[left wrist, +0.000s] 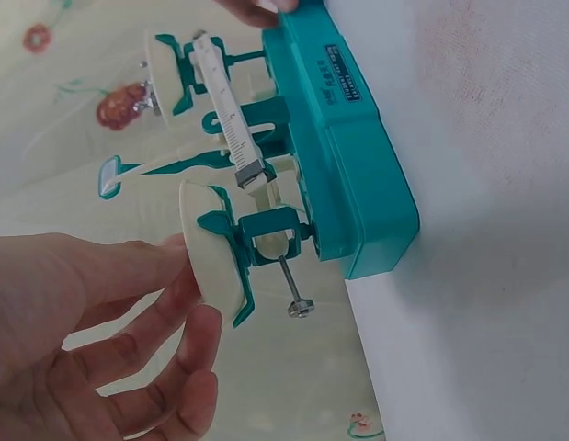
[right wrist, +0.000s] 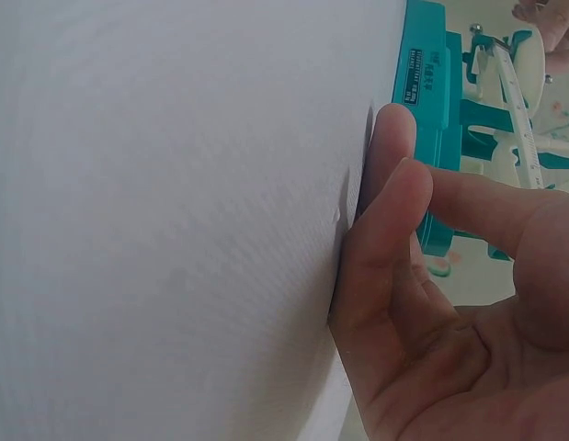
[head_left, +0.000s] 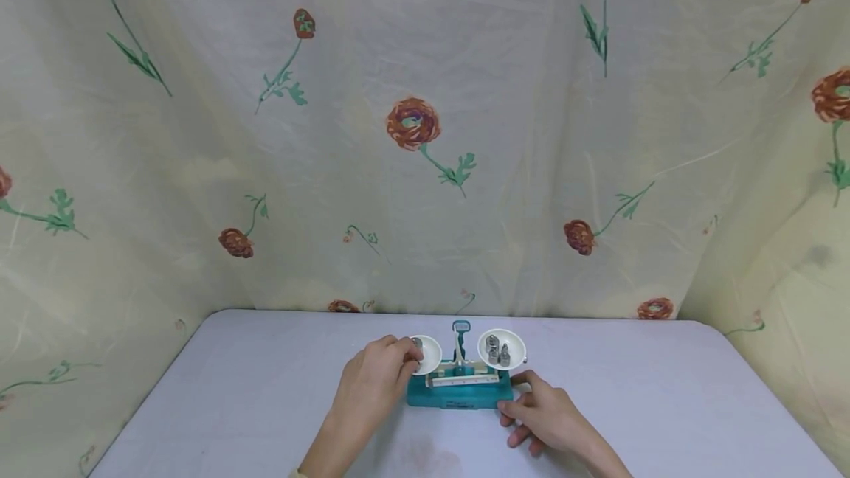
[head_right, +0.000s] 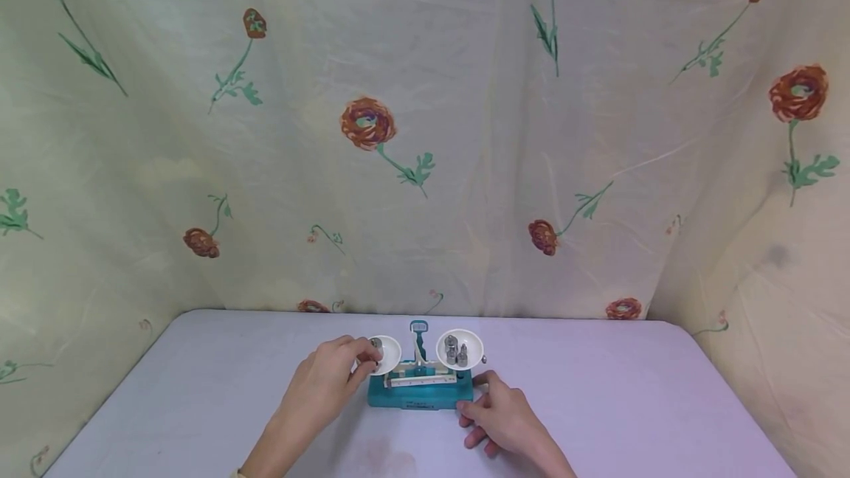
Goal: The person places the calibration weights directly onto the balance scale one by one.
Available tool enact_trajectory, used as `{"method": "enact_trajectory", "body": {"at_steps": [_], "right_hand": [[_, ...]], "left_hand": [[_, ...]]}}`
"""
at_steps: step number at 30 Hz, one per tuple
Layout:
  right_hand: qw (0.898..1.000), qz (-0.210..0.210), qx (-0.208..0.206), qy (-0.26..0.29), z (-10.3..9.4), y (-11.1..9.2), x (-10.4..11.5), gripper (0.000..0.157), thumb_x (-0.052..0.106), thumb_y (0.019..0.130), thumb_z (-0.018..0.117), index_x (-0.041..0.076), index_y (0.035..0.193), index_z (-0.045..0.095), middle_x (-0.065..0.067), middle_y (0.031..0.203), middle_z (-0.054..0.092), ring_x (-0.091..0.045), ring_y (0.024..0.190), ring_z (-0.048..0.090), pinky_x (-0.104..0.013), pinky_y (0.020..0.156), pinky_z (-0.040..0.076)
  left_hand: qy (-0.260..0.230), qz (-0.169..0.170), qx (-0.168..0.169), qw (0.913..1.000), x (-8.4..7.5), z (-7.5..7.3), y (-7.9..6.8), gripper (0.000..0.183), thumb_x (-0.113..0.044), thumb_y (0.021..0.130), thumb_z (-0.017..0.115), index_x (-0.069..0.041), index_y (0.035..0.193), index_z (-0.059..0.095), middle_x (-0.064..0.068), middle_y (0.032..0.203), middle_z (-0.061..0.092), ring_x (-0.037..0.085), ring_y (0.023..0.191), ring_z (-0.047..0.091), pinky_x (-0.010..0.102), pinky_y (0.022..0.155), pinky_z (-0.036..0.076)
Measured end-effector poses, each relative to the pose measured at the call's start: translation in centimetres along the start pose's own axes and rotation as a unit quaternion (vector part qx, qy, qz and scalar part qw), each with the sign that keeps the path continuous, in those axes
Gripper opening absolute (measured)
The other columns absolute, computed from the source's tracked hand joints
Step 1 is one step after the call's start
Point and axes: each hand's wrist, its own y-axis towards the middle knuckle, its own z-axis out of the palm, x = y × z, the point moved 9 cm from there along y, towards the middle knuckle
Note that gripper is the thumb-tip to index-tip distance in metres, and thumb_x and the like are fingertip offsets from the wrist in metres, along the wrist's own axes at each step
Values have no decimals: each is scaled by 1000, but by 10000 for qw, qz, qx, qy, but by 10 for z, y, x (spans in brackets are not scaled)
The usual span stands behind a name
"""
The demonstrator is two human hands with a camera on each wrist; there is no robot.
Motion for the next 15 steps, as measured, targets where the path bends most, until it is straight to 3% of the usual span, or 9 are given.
{"method": "enact_trajectory", "body": {"at_steps": [6, 15], "right_hand": [[10000, -48, 9, -8, 0, 0, 0, 51, 18, 103, 72, -4, 143, 49, -1, 84, 76, -16, 63, 73, -29, 48, 57], [9998, -190, 45, 53, 0, 0, 0, 52, 19, 102, 71, -5, 142, 49, 0, 84, 77, -16, 63, 74, -30, 47, 57]], "left_hand": [[27, -17, -53, 10000, -1, -3, 0, 10, -15, 93, 84, -17, 103, 81, 0, 95, 78, 6, 75, 65, 23, 64, 58], [-130, 236, -138, 9995, 0, -9, -2, 9, -17, 95, 83, -21, 103, 79, -2, 94, 78, 7, 74, 66, 20, 59, 51]]}}
